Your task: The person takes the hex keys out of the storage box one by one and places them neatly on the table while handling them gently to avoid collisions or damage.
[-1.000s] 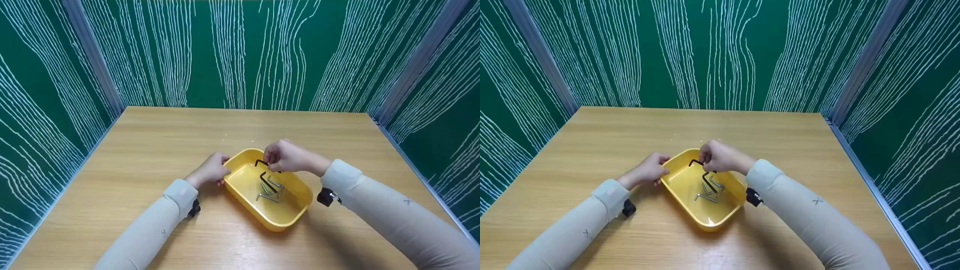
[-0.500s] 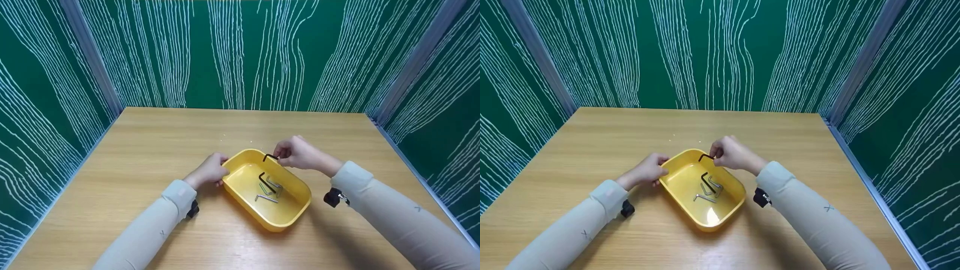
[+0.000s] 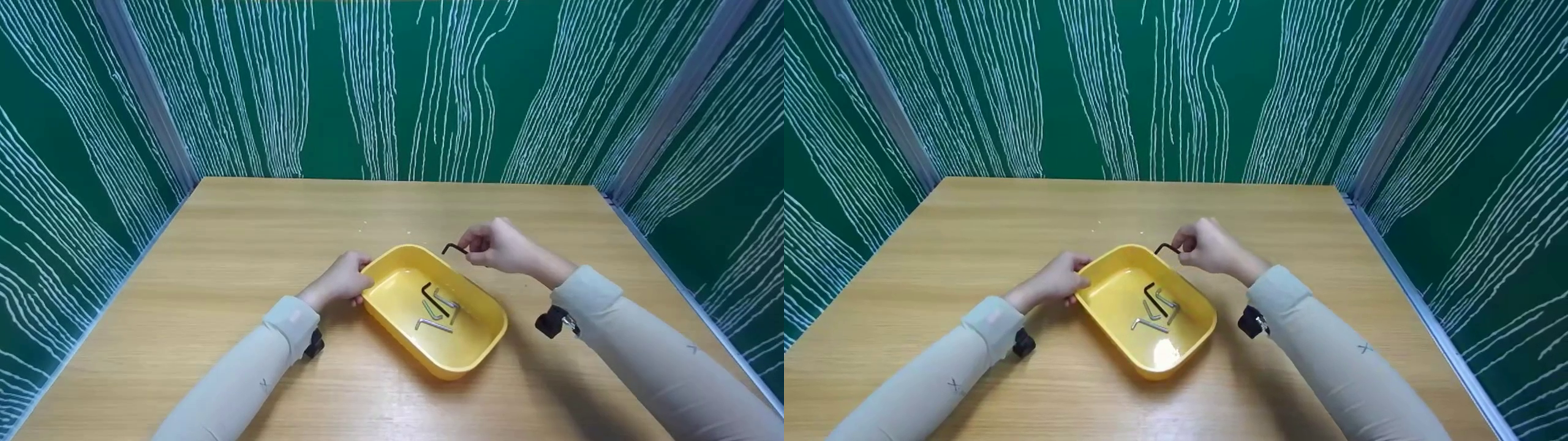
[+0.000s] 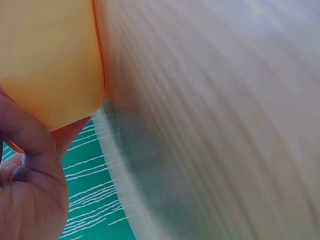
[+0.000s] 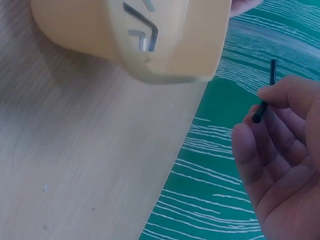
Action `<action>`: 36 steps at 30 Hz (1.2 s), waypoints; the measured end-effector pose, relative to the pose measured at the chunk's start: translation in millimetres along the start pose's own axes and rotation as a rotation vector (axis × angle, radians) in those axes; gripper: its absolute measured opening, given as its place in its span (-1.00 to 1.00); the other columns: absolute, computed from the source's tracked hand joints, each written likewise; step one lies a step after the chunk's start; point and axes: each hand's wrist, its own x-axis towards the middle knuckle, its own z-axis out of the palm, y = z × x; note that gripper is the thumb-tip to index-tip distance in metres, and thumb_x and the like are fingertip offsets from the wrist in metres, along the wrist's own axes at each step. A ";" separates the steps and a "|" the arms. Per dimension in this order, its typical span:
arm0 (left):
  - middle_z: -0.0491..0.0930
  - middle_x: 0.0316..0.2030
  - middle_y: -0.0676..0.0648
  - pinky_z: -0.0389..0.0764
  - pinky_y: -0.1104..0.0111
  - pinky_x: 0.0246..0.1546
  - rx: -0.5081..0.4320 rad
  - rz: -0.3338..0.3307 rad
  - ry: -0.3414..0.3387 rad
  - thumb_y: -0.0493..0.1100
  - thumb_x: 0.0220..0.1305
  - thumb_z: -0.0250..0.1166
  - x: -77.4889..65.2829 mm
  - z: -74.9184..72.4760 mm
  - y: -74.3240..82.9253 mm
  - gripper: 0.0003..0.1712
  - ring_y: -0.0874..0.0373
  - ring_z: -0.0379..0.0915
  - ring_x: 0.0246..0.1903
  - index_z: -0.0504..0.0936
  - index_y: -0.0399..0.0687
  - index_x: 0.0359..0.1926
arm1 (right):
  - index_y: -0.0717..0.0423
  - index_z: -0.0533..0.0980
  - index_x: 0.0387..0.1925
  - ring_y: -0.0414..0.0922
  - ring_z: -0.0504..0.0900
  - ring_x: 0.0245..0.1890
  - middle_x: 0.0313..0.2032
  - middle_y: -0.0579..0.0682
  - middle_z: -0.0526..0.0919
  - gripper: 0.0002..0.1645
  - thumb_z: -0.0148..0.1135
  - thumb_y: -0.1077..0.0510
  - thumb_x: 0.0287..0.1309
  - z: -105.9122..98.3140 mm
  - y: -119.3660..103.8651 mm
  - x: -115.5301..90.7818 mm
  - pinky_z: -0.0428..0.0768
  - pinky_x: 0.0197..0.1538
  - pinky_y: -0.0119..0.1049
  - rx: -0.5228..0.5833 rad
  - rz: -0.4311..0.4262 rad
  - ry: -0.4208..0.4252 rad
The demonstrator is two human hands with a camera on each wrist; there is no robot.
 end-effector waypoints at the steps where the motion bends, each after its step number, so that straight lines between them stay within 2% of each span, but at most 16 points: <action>1: 0.65 -0.41 -0.38 0.51 0.42 -0.82 0.001 -0.001 0.000 -0.42 0.09 0.04 0.0 0.0 -0.1 -0.62 0.24 0.38 -0.84 0.59 -0.34 -0.05 | 0.19 0.66 -0.25 -0.12 0.52 -0.56 -0.52 0.00 0.64 -0.83 0.29 0.35 0.06 -1.0 1.0 -0.6 0.61 -0.50 -0.42 0.000 0.004 0.006; 15: 0.64 -0.41 -0.34 0.51 0.43 -0.82 0.004 -0.019 0.006 -0.42 0.09 0.05 0.5 -0.2 -1.0 -0.61 0.22 0.39 -0.82 0.58 -0.30 -0.03 | 0.17 0.66 -0.22 -0.08 0.53 -0.56 -0.51 0.00 0.62 -0.84 0.31 0.32 0.11 -13.1 21.2 -6.8 0.63 -0.49 -0.39 0.008 0.023 0.063; 30: 0.65 -0.39 -0.36 0.57 0.35 -0.79 0.043 0.013 -0.008 -0.38 0.10 0.06 -2.2 -1.1 -0.5 -0.57 0.22 0.41 -0.82 0.59 -0.27 0.02 | 0.25 0.65 -0.19 -0.10 0.52 -0.52 -0.46 0.09 0.63 -0.82 0.29 0.33 0.14 -26.3 45.4 -13.0 0.60 -0.49 -0.44 0.004 0.129 0.121; 36: 0.66 -0.41 -0.36 0.56 0.37 -0.80 0.034 -0.002 -0.009 -0.37 0.11 0.06 -1.8 -0.8 0.7 -0.58 0.21 0.40 -0.82 0.58 -0.29 0.02 | 0.18 0.65 -0.18 -0.05 0.52 -0.47 -0.43 0.08 0.62 -0.82 0.28 0.30 0.16 -33.4 55.7 -17.5 0.61 -0.46 -0.41 -0.021 0.160 0.134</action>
